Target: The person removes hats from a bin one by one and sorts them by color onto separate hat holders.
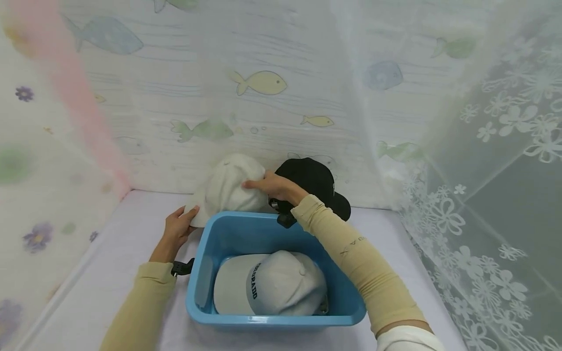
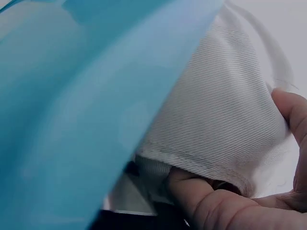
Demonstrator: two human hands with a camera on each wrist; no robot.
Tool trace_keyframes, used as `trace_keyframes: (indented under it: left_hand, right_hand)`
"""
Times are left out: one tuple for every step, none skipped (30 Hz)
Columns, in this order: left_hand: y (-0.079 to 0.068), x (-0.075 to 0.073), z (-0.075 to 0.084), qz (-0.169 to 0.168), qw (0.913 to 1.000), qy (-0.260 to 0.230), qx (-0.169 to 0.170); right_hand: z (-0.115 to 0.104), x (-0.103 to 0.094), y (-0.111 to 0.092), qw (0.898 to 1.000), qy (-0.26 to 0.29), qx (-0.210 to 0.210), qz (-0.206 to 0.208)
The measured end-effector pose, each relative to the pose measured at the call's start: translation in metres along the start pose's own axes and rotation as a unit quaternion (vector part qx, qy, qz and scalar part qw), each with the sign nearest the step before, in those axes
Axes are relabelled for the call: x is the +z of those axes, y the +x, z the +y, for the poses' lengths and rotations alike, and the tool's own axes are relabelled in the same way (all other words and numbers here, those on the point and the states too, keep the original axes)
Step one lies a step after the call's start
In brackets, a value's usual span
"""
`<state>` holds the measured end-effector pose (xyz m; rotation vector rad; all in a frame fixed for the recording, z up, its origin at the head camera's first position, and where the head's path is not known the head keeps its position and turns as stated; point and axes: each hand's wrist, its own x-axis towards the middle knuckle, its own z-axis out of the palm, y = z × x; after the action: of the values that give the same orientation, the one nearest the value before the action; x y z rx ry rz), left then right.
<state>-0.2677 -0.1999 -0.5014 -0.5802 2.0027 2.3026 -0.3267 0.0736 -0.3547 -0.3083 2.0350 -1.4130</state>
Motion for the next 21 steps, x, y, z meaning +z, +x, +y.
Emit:
trace_keyframes:
  left_hand:
    - [0.000,-0.001,0.000,0.002,1.0000,0.000,-0.001]
    - [0.000,-0.001,0.000,0.004,1.0000,-0.001,-0.001]
    - [0.000,-0.001,0.000,0.006,1.0000,0.000,-0.001]
    - [-0.001,-0.001,0.000,0.007,1.0000,-0.001,0.000]
    - [-0.001,-0.001,0.000,0.007,1.0000,-0.001,0.000]
    - [-0.002,-0.002,0.000,0.005,1.0000,0.000,0.001]
    - [-0.002,-0.002,0.001,0.004,1.0000,0.002,0.003]
    - [-0.003,-0.002,0.001,0.003,1.0000,0.002,0.005]
    - [-0.004,-0.002,0.002,0.001,1.0000,0.001,0.009]
    - [-0.004,-0.003,0.002,-0.001,0.9999,0.003,0.014]
    - [-0.005,-0.003,0.003,-0.002,0.9998,0.005,0.020]
    - [-0.006,-0.004,0.004,-0.003,0.9996,0.007,0.026]
    - [-0.006,-0.004,0.005,-0.002,0.9995,0.010,0.030]
    - [-0.007,-0.004,0.006,-0.003,0.9994,0.012,0.033]
    - [-0.007,-0.005,0.007,-0.003,0.9993,0.015,0.034]
    - [-0.008,-0.005,0.008,-0.001,0.9992,0.020,0.033]
    - [-0.008,-0.006,0.009,-0.001,0.9993,0.022,0.031]
    - [-0.009,-0.006,0.010,0.000,0.9993,0.022,0.030]
    - [-0.009,-0.006,0.011,-0.002,0.9993,0.022,0.029]
    - [-0.010,-0.007,0.012,-0.002,0.9994,0.020,0.028]
    - [-0.009,-0.007,0.014,-0.003,0.9995,0.019,0.026]
  right_hand:
    - [0.000,0.000,0.001,1.000,-0.005,0.000,0.000]
    - [0.000,0.000,0.001,1.000,-0.012,0.001,0.000]
    - [-0.001,0.000,0.001,1.000,-0.017,0.003,0.001]
    - [-0.001,-0.001,0.001,1.000,-0.019,0.003,0.002]
    - [-0.002,-0.002,0.001,1.000,-0.020,0.004,0.005]
    - [-0.002,-0.002,0.001,1.000,-0.020,0.006,0.009]
    - [-0.003,-0.003,0.001,1.000,-0.017,0.007,0.015]
    - [-0.004,-0.004,0.001,1.000,-0.010,0.006,0.020]
    - [-0.005,-0.004,0.002,0.999,-0.005,0.006,0.031]
    - [-0.006,-0.005,0.002,0.999,0.002,0.005,0.038]
    - [-0.007,-0.005,0.002,0.999,0.008,0.005,0.047]
    - [-0.009,-0.005,0.002,0.998,0.013,0.004,0.053]
    - [-0.010,-0.005,0.002,0.998,0.018,0.003,0.059]
    - [-0.010,-0.005,0.002,0.998,0.019,0.004,0.064]
    - [-0.011,-0.005,0.003,0.998,0.024,0.005,0.066]
    - [-0.011,-0.005,0.003,0.997,0.028,0.008,0.066]
    - [-0.011,-0.005,0.003,0.997,0.030,0.012,0.067]
    - [-0.010,-0.005,0.004,0.997,0.029,0.017,0.068]
    - [-0.010,-0.005,0.004,0.997,0.027,0.023,0.071]
    - [-0.009,-0.005,0.004,0.997,0.028,0.026,0.071]
    - [-0.009,-0.005,0.004,0.996,0.028,0.030,0.073]
